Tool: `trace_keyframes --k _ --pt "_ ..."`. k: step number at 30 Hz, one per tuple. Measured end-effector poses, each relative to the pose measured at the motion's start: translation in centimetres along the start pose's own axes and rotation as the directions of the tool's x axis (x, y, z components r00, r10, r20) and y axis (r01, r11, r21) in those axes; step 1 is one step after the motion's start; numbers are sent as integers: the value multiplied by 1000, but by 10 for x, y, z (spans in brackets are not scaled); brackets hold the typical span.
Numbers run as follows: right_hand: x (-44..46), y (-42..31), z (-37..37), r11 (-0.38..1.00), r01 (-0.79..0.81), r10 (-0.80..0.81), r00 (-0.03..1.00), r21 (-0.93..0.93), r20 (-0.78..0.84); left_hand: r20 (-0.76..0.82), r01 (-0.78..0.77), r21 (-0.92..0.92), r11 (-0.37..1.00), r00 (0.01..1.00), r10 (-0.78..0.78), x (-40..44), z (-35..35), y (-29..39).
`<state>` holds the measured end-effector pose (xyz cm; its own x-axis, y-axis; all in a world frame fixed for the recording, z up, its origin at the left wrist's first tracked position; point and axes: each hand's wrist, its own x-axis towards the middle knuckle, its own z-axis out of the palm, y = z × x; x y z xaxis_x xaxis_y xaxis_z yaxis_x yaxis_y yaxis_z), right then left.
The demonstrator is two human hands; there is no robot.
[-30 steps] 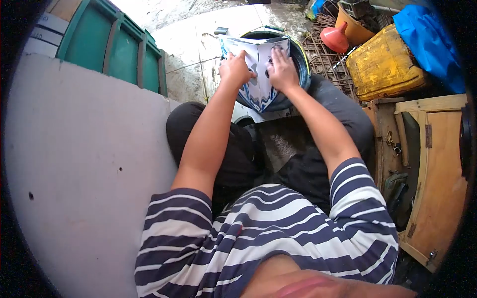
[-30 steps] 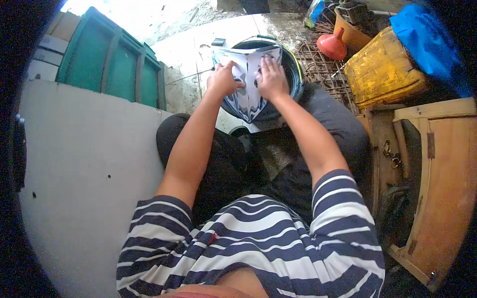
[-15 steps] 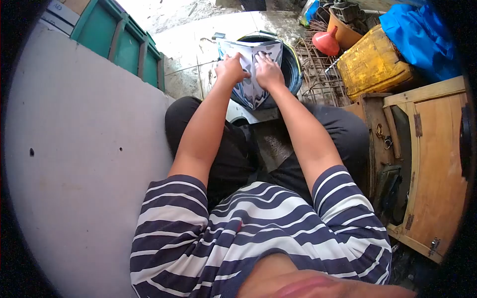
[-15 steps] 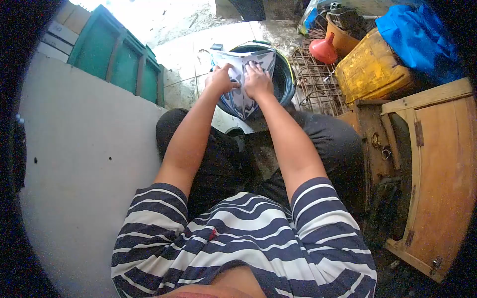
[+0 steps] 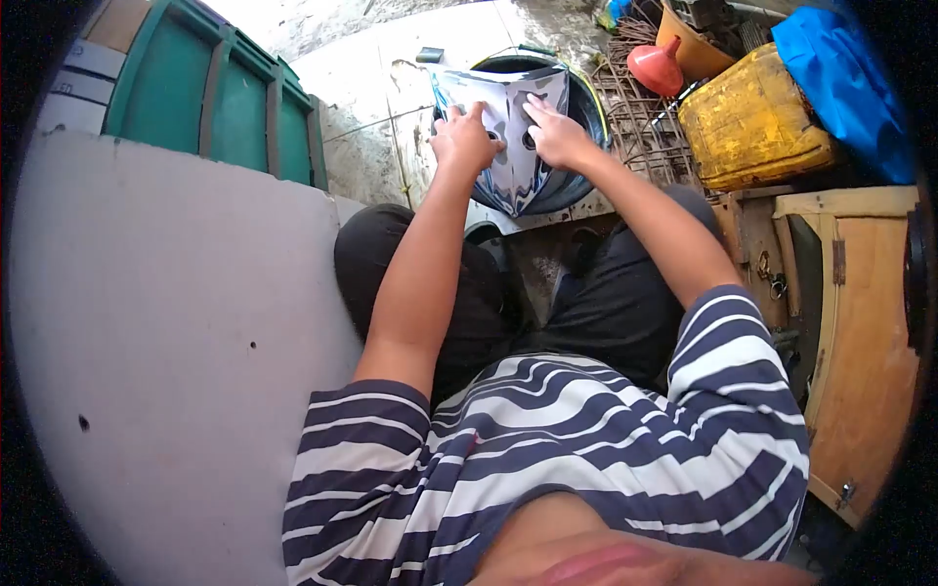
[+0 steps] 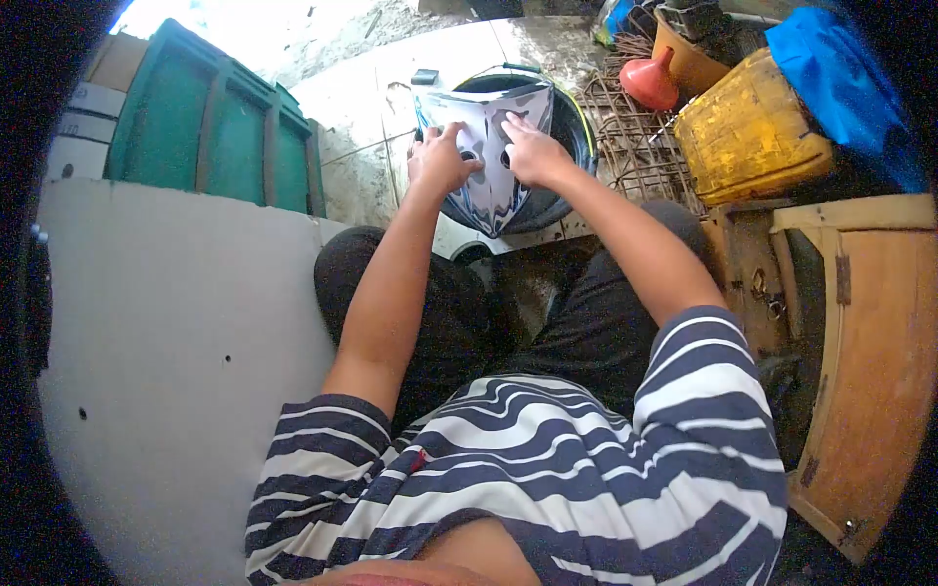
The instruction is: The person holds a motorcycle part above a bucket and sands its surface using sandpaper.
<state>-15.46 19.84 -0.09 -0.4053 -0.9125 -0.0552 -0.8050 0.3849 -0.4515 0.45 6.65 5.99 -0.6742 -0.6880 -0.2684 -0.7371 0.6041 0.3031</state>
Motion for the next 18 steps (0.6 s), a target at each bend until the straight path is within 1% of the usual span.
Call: trace_keyframes --k 2,3,4,6,7,10,11,14,15,18 --pt "-13 -3 9 998 16 -11 998 69 -70 -12 -3 -6 1000 1000 3 0 -1 2" --pt "-16 -15 1 999 -19 17 999 -39 -43 -13 -3 -5 1000 1000 3 1 0 1" --pt "-12 -18 -1 997 -40 35 997 -73 -66 -13 -4 1 1000 1000 4 4 0 0" --pt "7 1 6 1000 -21 23 981 9 -190 -4 -19 12 1000 1000 19 5 1 2" --pt "9 4 7 994 -43 67 967 105 -244 -6 -15 22 1000 1000 15 5 -1 5" --pt "-3 -15 16 997 80 -77 961 -1 -265 26 -16 47 999 1000 15 9 -5 8" --pt "-6 -18 13 996 79 -89 964 -48 -252 20 -25 53 998 1000 24 8 -5 7" --pt "4 -3 5 986 -138 160 939 94 -305 2 -30 73 997 1000 30 4 -5 9" --pt "7 7 14 982 -143 180 915 127 -361 -5 -38 80 996 999 39 5 -3 8" --pt "-3 -13 22 996 -59 30 939 -74 -343 39 -31 85 996 999 28 8 -11 12"
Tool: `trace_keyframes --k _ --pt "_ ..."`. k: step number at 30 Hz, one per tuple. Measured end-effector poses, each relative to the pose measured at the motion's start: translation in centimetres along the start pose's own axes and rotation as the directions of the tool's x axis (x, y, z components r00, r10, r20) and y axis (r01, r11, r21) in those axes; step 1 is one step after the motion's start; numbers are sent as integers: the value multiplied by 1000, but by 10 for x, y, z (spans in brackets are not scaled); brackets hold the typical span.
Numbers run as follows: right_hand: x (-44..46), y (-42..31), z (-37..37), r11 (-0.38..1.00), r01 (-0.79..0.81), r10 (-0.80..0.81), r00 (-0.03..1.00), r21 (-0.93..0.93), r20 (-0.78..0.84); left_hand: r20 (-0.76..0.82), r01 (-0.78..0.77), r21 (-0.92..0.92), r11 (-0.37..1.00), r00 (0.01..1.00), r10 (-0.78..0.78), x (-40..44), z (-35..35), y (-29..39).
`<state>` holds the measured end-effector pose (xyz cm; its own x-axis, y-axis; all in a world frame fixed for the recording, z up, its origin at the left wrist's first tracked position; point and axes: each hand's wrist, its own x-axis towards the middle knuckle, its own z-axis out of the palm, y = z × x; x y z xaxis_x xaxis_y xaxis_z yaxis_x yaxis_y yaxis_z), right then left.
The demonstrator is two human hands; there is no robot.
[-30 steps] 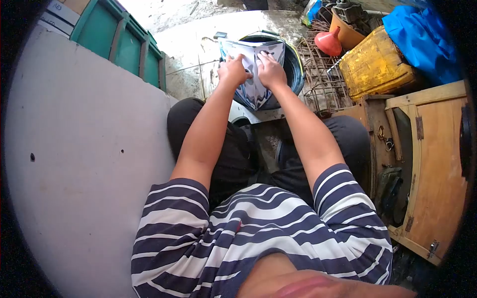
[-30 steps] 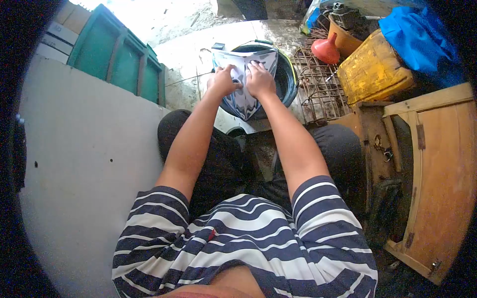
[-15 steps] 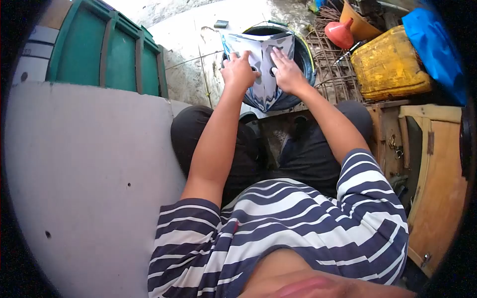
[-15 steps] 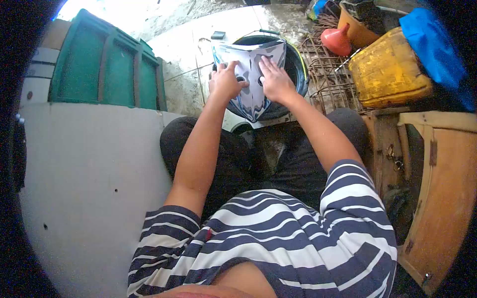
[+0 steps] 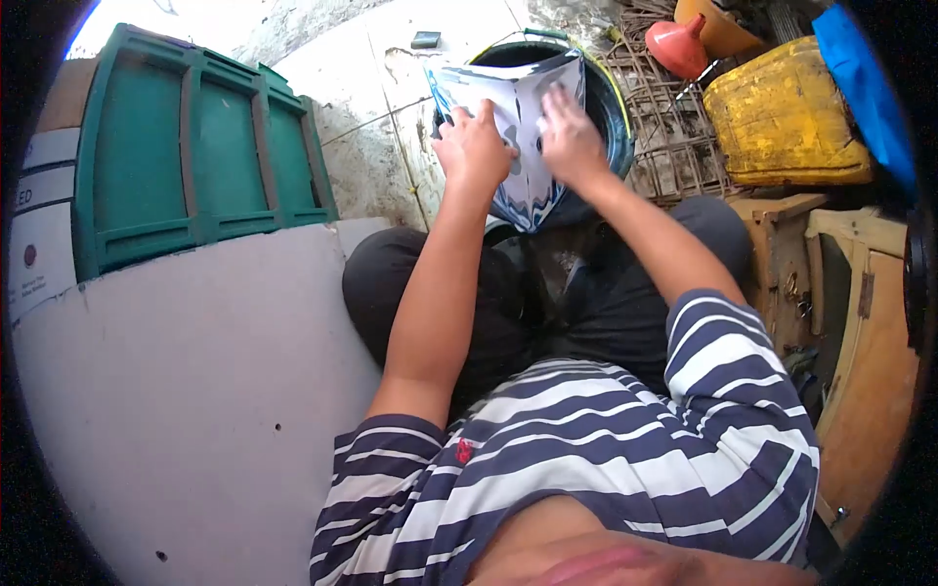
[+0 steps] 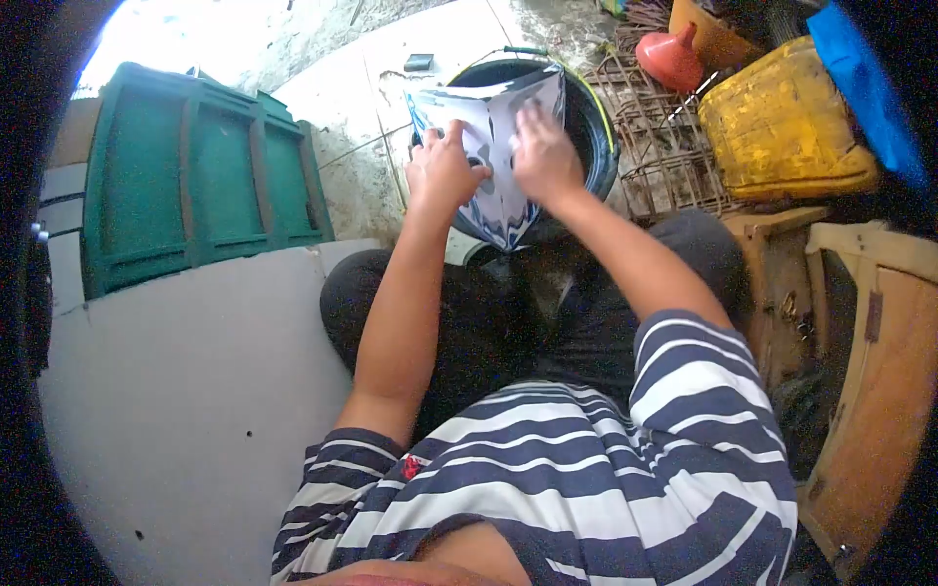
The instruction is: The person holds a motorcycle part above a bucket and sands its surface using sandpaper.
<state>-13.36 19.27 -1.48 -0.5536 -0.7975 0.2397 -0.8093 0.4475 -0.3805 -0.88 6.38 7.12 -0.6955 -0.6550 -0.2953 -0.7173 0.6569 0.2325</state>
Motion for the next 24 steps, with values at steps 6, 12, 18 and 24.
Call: trace_keyframes --k 6,12,18,24 --pt "12 13 -9 969 -189 195 980 157 -26 -13 5 -29 1000 1000 -6 -2 -1 0" --pt "10 3 -20 997 -21 29 993 -71 118 14 17 -28 999 1000 -16 1 -4 4" --pt "6 -12 -18 978 -190 203 957 -82 207 3 -33 -26 999 999 33 -5 -9 13" --pt "29 6 -26 909 -412 417 888 -71 192 3 -25 -35 999 1000 25 -4 -8 10"
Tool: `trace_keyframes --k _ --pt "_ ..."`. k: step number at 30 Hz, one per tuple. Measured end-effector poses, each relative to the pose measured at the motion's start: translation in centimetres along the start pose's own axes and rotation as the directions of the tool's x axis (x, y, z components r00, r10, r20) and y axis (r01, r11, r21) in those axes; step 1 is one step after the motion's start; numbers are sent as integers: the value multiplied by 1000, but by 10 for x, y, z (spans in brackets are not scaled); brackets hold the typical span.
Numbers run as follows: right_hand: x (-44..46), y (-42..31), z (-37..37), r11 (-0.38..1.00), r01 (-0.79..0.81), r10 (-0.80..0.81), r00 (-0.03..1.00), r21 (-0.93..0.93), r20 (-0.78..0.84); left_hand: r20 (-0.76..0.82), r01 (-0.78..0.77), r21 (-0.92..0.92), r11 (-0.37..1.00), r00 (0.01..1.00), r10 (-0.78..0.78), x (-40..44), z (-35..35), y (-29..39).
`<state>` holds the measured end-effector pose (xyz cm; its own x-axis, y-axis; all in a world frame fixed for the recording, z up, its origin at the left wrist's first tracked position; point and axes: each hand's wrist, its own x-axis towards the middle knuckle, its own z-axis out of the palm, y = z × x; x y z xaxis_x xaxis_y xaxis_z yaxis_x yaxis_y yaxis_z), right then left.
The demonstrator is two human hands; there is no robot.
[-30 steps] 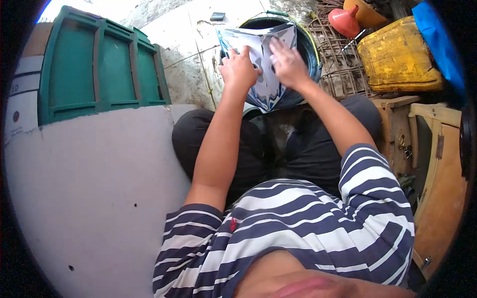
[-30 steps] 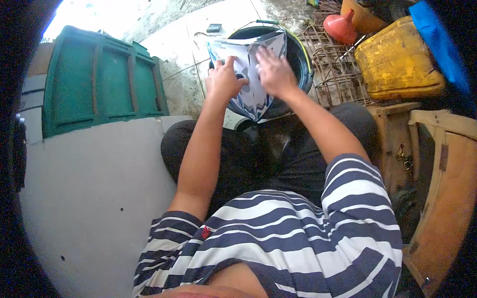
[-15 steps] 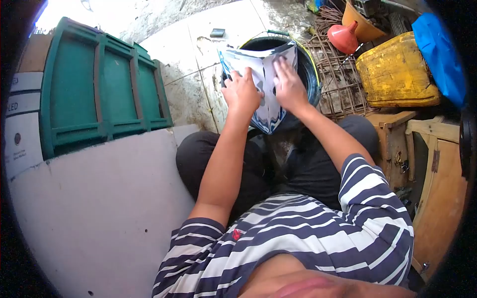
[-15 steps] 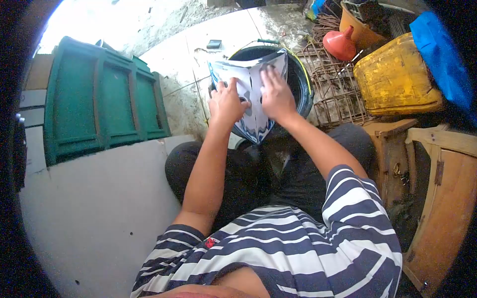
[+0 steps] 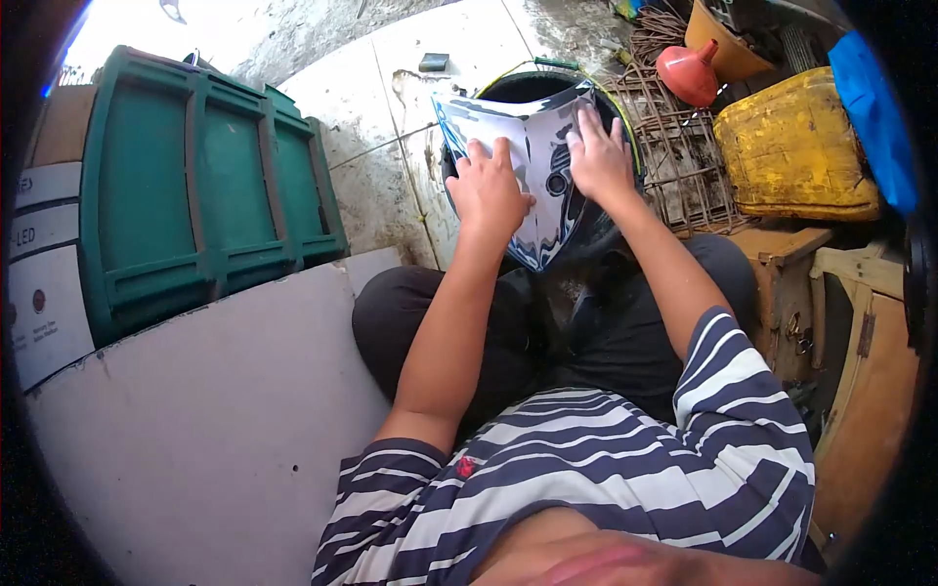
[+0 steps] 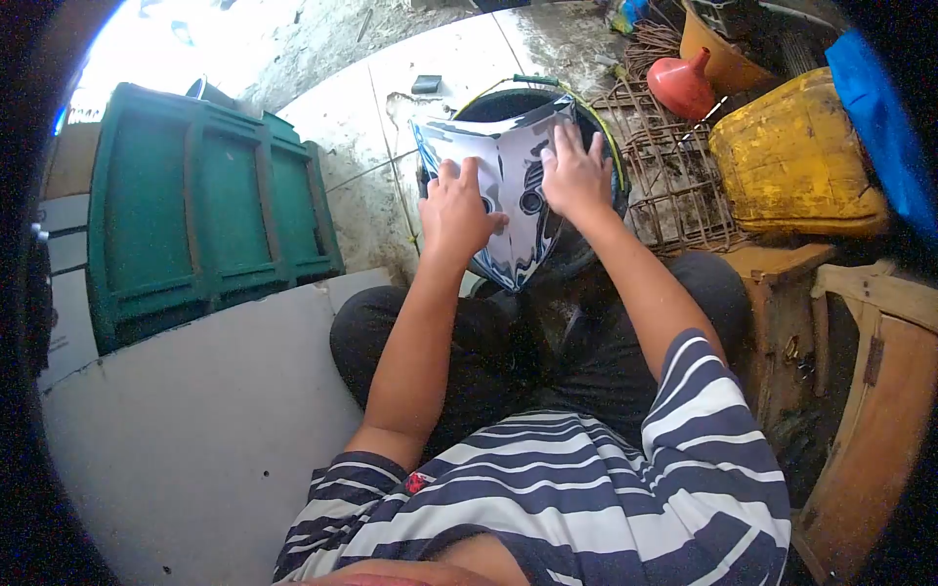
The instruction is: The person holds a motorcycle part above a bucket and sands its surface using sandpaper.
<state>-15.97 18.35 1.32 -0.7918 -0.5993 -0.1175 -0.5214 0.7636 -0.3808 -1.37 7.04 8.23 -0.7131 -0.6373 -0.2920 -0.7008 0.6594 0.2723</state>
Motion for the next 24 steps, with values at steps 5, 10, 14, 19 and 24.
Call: trace_keyframes --k 5,10,14,19,24 --pt "-19 -17 -11 976 215 -214 976 -31 28 3 -11 13 1000 1000 11 0 -1 0" --pt "0 1 2 1000 -4 4 1000 -6 26 12 -5 20 1000 1000 5 -3 -1 0" --pt "-25 -15 6 993 122 -121 991 -4 60 8 -8 9 1000 1000 8 0 0 -1" --pt "1 1 7 999 -46 48 996 -20 76 -14 -7 11 1000 1000 7 -2 3 0" --pt "-26 -19 -2 983 168 -157 978 -70 139 2 -9 10 1000 1000 9 0 1 0"
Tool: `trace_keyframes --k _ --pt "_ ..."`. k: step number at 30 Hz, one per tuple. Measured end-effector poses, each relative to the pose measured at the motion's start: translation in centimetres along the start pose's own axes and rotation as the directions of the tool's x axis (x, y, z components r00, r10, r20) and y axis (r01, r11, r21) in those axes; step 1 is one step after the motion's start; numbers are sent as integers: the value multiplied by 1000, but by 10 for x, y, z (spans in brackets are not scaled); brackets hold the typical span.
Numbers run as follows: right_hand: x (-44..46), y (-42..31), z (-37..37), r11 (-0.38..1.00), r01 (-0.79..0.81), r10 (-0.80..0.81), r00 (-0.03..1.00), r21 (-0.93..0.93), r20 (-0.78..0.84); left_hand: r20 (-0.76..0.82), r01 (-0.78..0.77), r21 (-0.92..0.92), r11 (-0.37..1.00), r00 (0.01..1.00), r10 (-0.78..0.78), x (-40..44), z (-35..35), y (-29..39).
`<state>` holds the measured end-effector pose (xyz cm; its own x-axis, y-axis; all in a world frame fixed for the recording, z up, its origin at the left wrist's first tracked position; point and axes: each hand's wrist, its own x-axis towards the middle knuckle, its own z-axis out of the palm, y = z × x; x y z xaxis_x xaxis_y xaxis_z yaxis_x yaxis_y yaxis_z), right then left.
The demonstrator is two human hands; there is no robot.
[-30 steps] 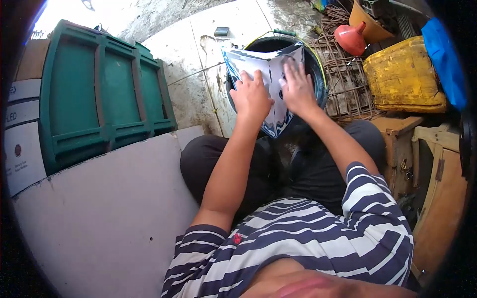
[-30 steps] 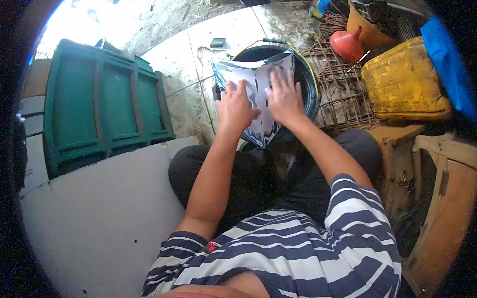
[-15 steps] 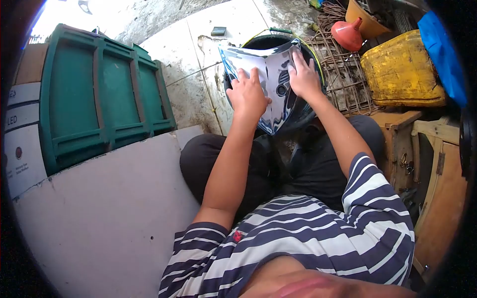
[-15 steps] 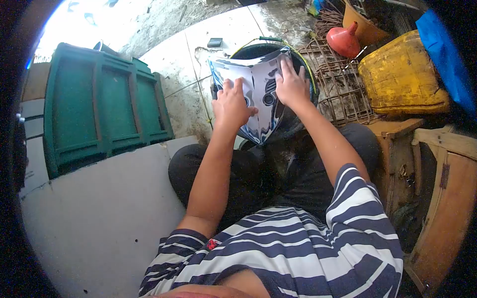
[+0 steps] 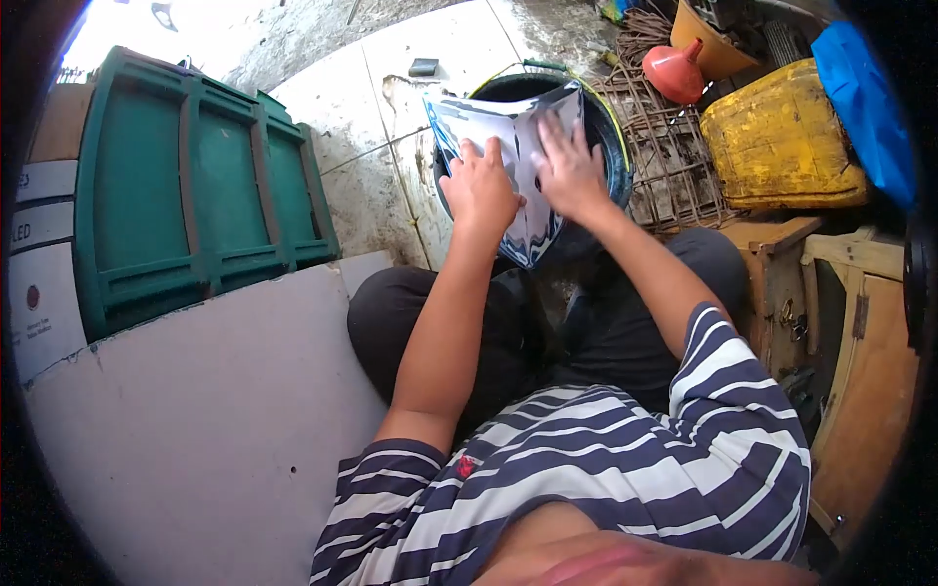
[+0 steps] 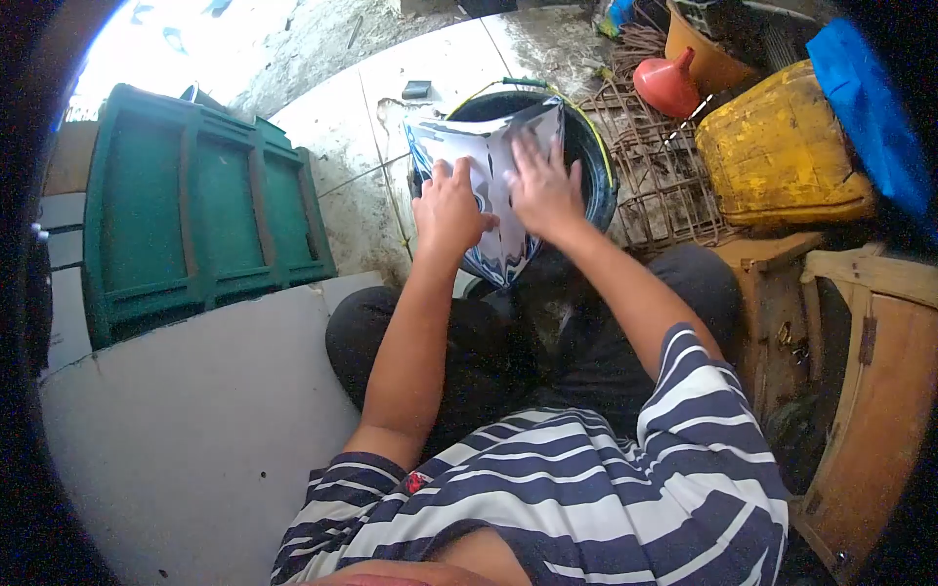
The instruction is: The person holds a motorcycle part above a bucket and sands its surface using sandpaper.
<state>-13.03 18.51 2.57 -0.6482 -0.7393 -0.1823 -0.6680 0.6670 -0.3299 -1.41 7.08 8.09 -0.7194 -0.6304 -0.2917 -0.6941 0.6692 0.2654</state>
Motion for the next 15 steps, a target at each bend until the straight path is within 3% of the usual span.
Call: trace_keyframes --k 3,6,7,10,14,15 --pt "28 27 0 970 -214 222 973 113 -64 -15 -4 -17 1000 1000 4 1 1 -4" --pt "13 17 16 996 -82 84 992 25 -90 -8 -8 -2 1000 1000 8 1 -1 -4" --pt "1 4 2 994 48 -50 999 -101 -18 -5 -6 4 1000 1000 6 2 -1 -3" --pt "-1 1 -28 989 101 -89 989 -104 115 -7 -20 -9 1000 1000 20 2 -2 -4" --pt "15 19 -20 991 -94 102 992 -100 77 -7 -35 -12 999 999 35 1 -5 -1" --pt "11 12 -17 995 -33 43 994 -97 103 -8 -35 -4 999 999 35 1 -5 0"
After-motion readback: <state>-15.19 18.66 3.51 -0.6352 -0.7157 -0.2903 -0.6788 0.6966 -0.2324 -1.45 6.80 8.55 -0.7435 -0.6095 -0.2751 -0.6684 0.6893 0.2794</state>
